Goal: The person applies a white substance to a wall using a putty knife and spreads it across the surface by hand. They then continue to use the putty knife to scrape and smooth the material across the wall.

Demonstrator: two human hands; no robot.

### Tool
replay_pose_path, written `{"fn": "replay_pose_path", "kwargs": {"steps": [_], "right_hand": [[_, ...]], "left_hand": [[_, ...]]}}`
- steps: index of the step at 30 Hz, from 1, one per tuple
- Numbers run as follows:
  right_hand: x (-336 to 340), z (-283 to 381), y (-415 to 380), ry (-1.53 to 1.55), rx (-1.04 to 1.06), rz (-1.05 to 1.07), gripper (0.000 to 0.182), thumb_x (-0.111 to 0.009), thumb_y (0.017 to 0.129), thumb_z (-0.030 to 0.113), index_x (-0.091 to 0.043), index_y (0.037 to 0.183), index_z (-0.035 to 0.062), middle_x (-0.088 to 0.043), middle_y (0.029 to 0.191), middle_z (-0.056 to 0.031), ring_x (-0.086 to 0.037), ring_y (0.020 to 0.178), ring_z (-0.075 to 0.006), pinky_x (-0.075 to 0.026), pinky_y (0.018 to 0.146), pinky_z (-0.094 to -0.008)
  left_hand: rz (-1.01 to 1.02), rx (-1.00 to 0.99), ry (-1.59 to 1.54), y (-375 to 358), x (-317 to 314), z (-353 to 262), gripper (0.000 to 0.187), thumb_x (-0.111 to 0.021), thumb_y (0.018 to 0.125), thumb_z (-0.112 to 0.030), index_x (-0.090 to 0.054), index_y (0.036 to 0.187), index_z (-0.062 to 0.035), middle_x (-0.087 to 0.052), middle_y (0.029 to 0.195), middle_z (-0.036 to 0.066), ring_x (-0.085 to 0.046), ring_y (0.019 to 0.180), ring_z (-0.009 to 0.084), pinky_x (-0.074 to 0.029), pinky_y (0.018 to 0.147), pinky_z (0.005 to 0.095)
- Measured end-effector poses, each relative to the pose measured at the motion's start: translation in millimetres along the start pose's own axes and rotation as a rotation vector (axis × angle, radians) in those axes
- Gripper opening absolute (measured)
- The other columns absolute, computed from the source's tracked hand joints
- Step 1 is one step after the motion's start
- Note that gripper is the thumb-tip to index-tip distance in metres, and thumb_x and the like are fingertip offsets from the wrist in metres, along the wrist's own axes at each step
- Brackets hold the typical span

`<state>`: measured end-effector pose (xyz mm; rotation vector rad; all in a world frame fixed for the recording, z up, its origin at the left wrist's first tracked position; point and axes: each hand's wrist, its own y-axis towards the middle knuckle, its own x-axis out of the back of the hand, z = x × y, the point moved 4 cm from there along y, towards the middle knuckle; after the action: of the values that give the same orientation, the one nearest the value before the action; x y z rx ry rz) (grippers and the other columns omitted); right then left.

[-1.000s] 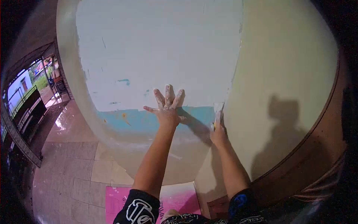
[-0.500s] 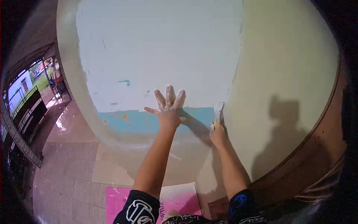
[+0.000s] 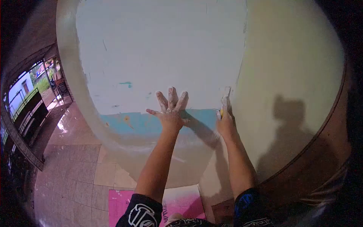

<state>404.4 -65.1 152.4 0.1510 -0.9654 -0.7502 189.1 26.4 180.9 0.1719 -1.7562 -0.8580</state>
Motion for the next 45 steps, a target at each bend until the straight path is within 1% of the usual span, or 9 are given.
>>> {"fn": "replay_pose_path", "kwargs": {"steps": [4,6,10,15,22,27,31,39,45], "right_hand": [[-7.9,-5.6,1.8,0.047,-0.039,0.049,0.072,-0.061,0.094,0.012,-0.027,0.157,0.0121,-0.054,0.139,-0.0245,-0.055,0.122,-0.0453,-0.047,0.1,-0.0496],[-36.7,-28.7,-25.4,-0.106,0.342,-0.326,0.069,-0.056,0.099,0.019,-0.022,0.158,0.0141,-0.058,0.132,-0.0281,-0.053,0.124,-0.0479,-0.044,0.104,-0.0523],[-29.9,-23.1,-26.7,-0.044,0.227,-0.083,0.079,-0.058,0.095,0.007,-0.015,0.16,0.013,-0.043,0.15,-0.0248,-0.048,0.133,-0.0447,-0.045,0.106,-0.0496],[6.8,14.6,6.2,-0.128,0.104,0.045,0.068,-0.055,0.099,0.015,-0.023,0.159,0.0153,-0.061,0.131,-0.0254,-0.058,0.118,-0.0446,-0.046,0.1,-0.05],[-27.6,-0.9,-40.9,-0.032,0.435,-0.292,0.076,-0.06,0.094,0.008,-0.022,0.159,0.0119,-0.056,0.138,-0.0231,-0.057,0.119,-0.0449,-0.048,0.1,-0.0478],[-7.7,11.7,11.3,0.056,0.038,0.035,0.06,-0.059,0.099,0.023,-0.037,0.154,0.0111,-0.062,0.13,-0.0236,-0.06,0.115,-0.0444,-0.047,0.097,-0.0492],[-45.5,-14.8,-32.2,-0.01,0.407,-0.334,0.062,-0.054,0.102,0.025,-0.029,0.158,0.0183,-0.063,0.123,-0.0228,-0.058,0.114,-0.0457,-0.042,0.103,-0.052],[-2.8,26.6,5.8,0.094,0.132,-0.052,0.057,-0.061,0.097,0.021,-0.043,0.15,0.0091,-0.065,0.12,-0.0229,-0.059,0.113,-0.0436,-0.046,0.098,-0.0496],[-52.8,-18.0,-36.0,0.031,0.321,-0.204,0.065,-0.063,0.095,0.019,-0.037,0.154,0.0088,-0.064,0.124,-0.0238,-0.06,0.114,-0.0431,-0.046,0.098,-0.0493]], "left_hand": [[-0.004,0.004,0.04,-4.0,-2.7,1.7,0.13,-0.093,0.047,-0.058,-0.02,0.155,-0.0517,0.004,0.17,0.004,0.01,0.15,0.051,-0.008,0.09,0.0951],[0.015,0.004,0.035,-1.7,-0.5,0.1,0.131,-0.093,0.048,-0.058,-0.018,0.155,-0.0524,0.006,0.17,0.003,0.011,0.15,0.0511,-0.008,0.09,0.0948],[-0.032,0.001,0.043,-2.3,-4.0,1.2,0.133,-0.093,0.046,-0.058,-0.016,0.155,-0.0529,0.005,0.17,0.002,0.01,0.151,0.0507,-0.01,0.09,0.095],[-0.053,-0.005,0.017,-1.9,-5.7,2.5,0.131,-0.092,0.047,-0.058,-0.018,0.155,-0.0531,0.005,0.17,0.002,0.008,0.151,0.0503,-0.007,0.089,0.0954],[-0.022,-0.006,0.032,0.4,1.0,-0.1,0.13,-0.092,0.046,-0.058,-0.02,0.155,-0.0528,0.007,0.17,0.002,0.01,0.151,0.0503,-0.006,0.089,0.0951],[-0.057,-0.006,0.02,-2.5,-4.7,1.5,0.131,-0.093,0.045,-0.058,-0.022,0.155,-0.0512,0.004,0.17,0.003,0.008,0.151,0.0502,-0.006,0.089,0.0949],[-0.055,-0.001,-0.009,-2.3,-0.9,0.3,0.132,-0.094,0.044,-0.054,-0.022,0.155,-0.0512,0.001,0.17,0.004,0.006,0.151,0.0505,-0.007,0.089,0.0952],[0.002,0.015,-0.006,-2.2,6.6,-2.2,0.131,-0.093,0.046,-0.054,-0.02,0.155,-0.0513,0.001,0.17,0.004,0.006,0.151,0.0509,-0.009,0.091,0.0947],[-0.008,-0.002,0.007,-1.8,1.8,-0.7,0.13,-0.093,0.047,-0.055,-0.02,0.155,-0.0515,0.003,0.17,0.004,0.006,0.151,0.0511,-0.007,0.089,0.0951]]}}
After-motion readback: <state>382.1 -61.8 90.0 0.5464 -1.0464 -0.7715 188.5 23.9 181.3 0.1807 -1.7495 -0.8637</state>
